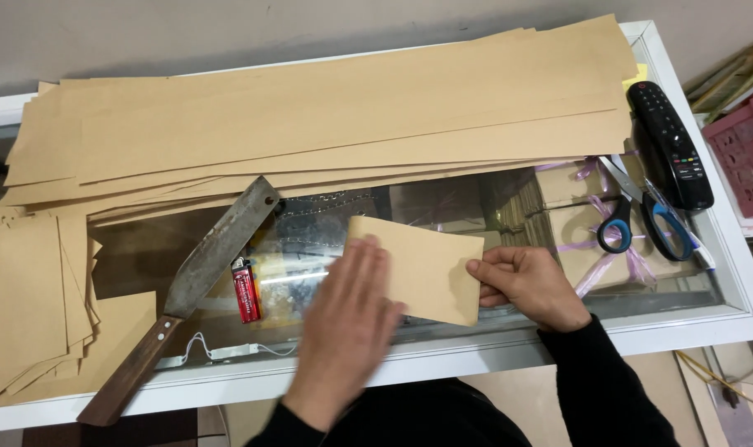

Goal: Folding and cutting brown paper sheets to prepare packaging materials using a knife

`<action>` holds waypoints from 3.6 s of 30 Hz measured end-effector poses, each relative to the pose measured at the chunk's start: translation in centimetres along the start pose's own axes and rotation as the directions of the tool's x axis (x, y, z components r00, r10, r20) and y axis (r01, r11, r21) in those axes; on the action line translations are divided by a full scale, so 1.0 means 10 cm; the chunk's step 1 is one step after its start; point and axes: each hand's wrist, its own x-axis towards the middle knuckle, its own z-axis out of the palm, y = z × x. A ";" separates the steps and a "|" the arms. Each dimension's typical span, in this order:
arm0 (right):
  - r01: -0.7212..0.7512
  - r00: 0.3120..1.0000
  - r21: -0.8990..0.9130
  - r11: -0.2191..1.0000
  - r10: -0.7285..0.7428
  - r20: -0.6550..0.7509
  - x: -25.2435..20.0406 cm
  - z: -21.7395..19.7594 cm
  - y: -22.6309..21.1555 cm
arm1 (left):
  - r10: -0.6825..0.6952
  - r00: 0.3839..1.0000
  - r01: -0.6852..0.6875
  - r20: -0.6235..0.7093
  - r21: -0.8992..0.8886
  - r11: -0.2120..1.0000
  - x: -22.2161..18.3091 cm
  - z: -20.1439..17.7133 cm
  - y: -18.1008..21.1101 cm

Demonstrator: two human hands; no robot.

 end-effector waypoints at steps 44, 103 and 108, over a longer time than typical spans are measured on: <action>0.043 0.999 -0.027 0.999 -0.043 0.026 0.01 -0.05 0.03 | -0.036 0.998 0.063 0.055 -0.660 0.748 -0.10 -0.08 -0.42; 0.070 0.997 -0.056 0.996 -0.068 0.035 0.10 -0.08 0.05 | 0.048 0.998 -0.039 0.038 -0.223 0.974 -0.24 0.09 -0.47; 0.085 0.983 -0.456 0.886 -0.149 -0.106 -0.26 0.09 -0.33 | 0.021 1.000 -0.023 -0.021 -0.105 0.994 -0.27 0.15 -0.44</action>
